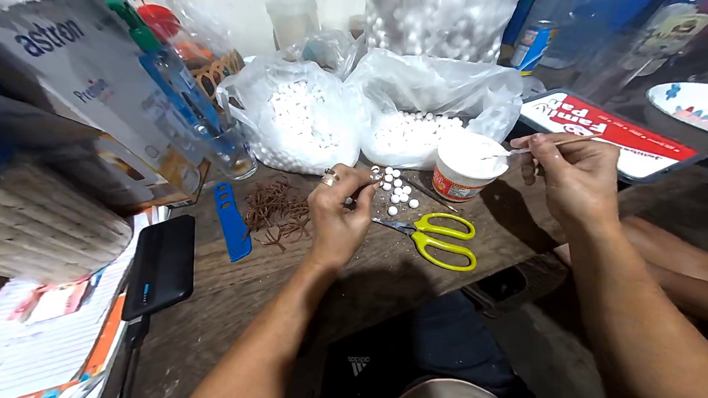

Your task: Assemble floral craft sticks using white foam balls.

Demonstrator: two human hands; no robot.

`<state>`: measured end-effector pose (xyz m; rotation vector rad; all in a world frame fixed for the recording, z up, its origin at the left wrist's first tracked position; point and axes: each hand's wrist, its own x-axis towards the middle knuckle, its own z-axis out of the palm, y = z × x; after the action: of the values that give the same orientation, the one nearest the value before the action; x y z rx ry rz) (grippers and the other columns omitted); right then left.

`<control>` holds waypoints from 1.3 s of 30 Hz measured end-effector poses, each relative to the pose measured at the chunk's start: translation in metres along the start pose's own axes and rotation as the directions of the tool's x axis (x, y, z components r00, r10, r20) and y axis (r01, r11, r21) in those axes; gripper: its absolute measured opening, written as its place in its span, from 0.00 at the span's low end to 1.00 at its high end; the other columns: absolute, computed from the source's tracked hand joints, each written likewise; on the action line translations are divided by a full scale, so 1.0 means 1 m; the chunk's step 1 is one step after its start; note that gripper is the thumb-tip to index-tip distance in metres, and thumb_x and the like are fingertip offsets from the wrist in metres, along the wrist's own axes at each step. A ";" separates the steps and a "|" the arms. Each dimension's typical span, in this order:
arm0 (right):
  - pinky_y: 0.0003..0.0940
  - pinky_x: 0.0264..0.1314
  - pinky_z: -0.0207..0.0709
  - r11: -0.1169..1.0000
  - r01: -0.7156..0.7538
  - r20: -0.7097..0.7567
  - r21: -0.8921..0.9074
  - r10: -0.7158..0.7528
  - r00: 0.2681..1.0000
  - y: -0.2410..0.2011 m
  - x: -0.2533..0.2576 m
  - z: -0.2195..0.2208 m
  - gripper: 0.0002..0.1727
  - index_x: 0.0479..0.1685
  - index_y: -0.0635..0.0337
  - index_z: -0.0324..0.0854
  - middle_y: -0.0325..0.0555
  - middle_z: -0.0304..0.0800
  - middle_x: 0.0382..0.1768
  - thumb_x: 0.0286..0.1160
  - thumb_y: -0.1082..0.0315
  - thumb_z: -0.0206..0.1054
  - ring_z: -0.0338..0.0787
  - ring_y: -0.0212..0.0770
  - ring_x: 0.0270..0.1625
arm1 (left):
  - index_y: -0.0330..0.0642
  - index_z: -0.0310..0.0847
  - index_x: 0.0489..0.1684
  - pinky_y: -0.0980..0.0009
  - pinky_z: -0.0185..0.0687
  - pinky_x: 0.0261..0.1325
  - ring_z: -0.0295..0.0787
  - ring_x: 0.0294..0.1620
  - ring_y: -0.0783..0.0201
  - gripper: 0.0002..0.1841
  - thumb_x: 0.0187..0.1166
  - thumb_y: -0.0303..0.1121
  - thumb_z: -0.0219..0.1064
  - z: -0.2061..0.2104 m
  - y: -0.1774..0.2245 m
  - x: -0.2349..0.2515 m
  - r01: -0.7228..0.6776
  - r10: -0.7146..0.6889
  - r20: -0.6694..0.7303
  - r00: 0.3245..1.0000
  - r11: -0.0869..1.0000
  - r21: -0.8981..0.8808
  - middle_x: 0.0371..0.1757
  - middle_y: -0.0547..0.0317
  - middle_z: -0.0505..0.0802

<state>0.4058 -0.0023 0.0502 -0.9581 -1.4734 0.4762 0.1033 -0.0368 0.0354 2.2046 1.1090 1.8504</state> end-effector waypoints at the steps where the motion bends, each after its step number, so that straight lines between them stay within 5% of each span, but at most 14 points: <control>1: 0.13 0.31 0.80 0.997 0.071 0.014 -0.029 -0.070 0.997 -0.003 0.000 -0.004 0.10 0.43 0.55 0.89 0.21 0.89 0.32 0.86 0.68 0.60 0.83 0.16 0.26 | 0.27 0.90 0.35 0.87 0.79 0.47 0.84 0.39 0.78 0.04 0.71 0.19 0.69 -0.001 0.001 0.000 0.002 -0.002 0.010 1.000 1.000 0.010 0.36 0.53 0.89; 5: 0.15 0.30 0.81 0.987 0.157 -0.044 -0.032 -0.159 0.986 -0.017 0.002 -0.023 0.12 0.45 0.53 0.89 0.21 0.89 0.32 0.89 0.66 0.58 0.84 0.17 0.26 | 0.28 0.91 0.36 0.88 0.77 0.47 0.83 0.39 0.79 0.05 0.72 0.20 0.70 0.002 0.005 -0.001 -0.018 0.017 0.036 0.999 0.999 0.039 0.34 0.54 0.87; 12: 0.16 0.28 0.80 0.965 -0.206 -0.020 0.160 0.212 0.977 -0.010 -0.001 -0.023 0.30 0.49 0.58 0.87 0.26 0.87 0.27 0.96 0.60 0.34 0.83 0.21 0.23 | 0.28 0.90 0.34 0.87 0.76 0.46 0.82 0.39 0.79 0.05 0.72 0.22 0.69 0.006 0.000 -0.004 -0.020 0.018 0.037 0.999 0.999 0.041 0.34 0.55 0.88; 16: 0.14 0.26 0.77 0.941 -0.272 -0.064 0.203 0.289 0.955 -0.011 -0.003 -0.027 0.28 0.51 0.59 0.87 0.25 0.84 0.24 0.98 0.61 0.35 0.79 0.20 0.20 | 0.28 0.90 0.32 0.89 0.74 0.46 0.81 0.39 0.80 0.04 0.70 0.21 0.69 0.008 0.000 -0.004 -0.026 0.025 0.047 0.999 0.999 0.021 0.33 0.56 0.87; 23: 0.14 0.26 0.76 0.970 -0.178 -0.060 0.166 0.190 0.980 -0.003 -0.003 -0.044 0.17 0.57 0.57 0.88 0.24 0.85 0.26 0.91 0.70 0.50 0.79 0.20 0.21 | 0.29 0.90 0.32 0.89 0.75 0.45 0.82 0.38 0.81 0.04 0.70 0.21 0.69 0.010 0.001 -0.005 -0.016 0.016 0.067 0.998 1.000 -0.002 0.34 0.57 0.87; 31: 0.17 0.32 0.83 0.969 -0.055 -0.154 0.240 0.094 0.984 -0.023 -0.007 -0.047 0.21 0.48 0.51 0.86 0.24 0.91 0.31 0.93 0.68 0.43 0.86 0.22 0.26 | 0.29 0.91 0.33 0.87 0.76 0.44 0.82 0.37 0.78 0.04 0.71 0.21 0.70 0.009 0.007 -0.005 0.006 -0.005 0.073 0.997 1.000 -0.006 0.33 0.55 0.87; 39: 0.14 0.30 0.82 0.832 -0.235 0.074 0.503 0.230 0.970 -0.045 -0.034 0.014 0.26 0.42 0.53 0.88 0.27 0.89 0.29 0.94 0.67 0.39 0.86 0.21 0.26 | 0.27 0.90 0.33 0.85 0.78 0.44 0.83 0.37 0.75 0.05 0.71 0.19 0.68 0.010 0.011 -0.004 -0.055 0.059 0.070 0.996 0.997 -0.050 0.33 0.52 0.88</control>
<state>0.3768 -0.0512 0.0613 -0.7053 -1.1500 0.9983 0.1172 -0.0430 0.0339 2.2790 0.9894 1.7844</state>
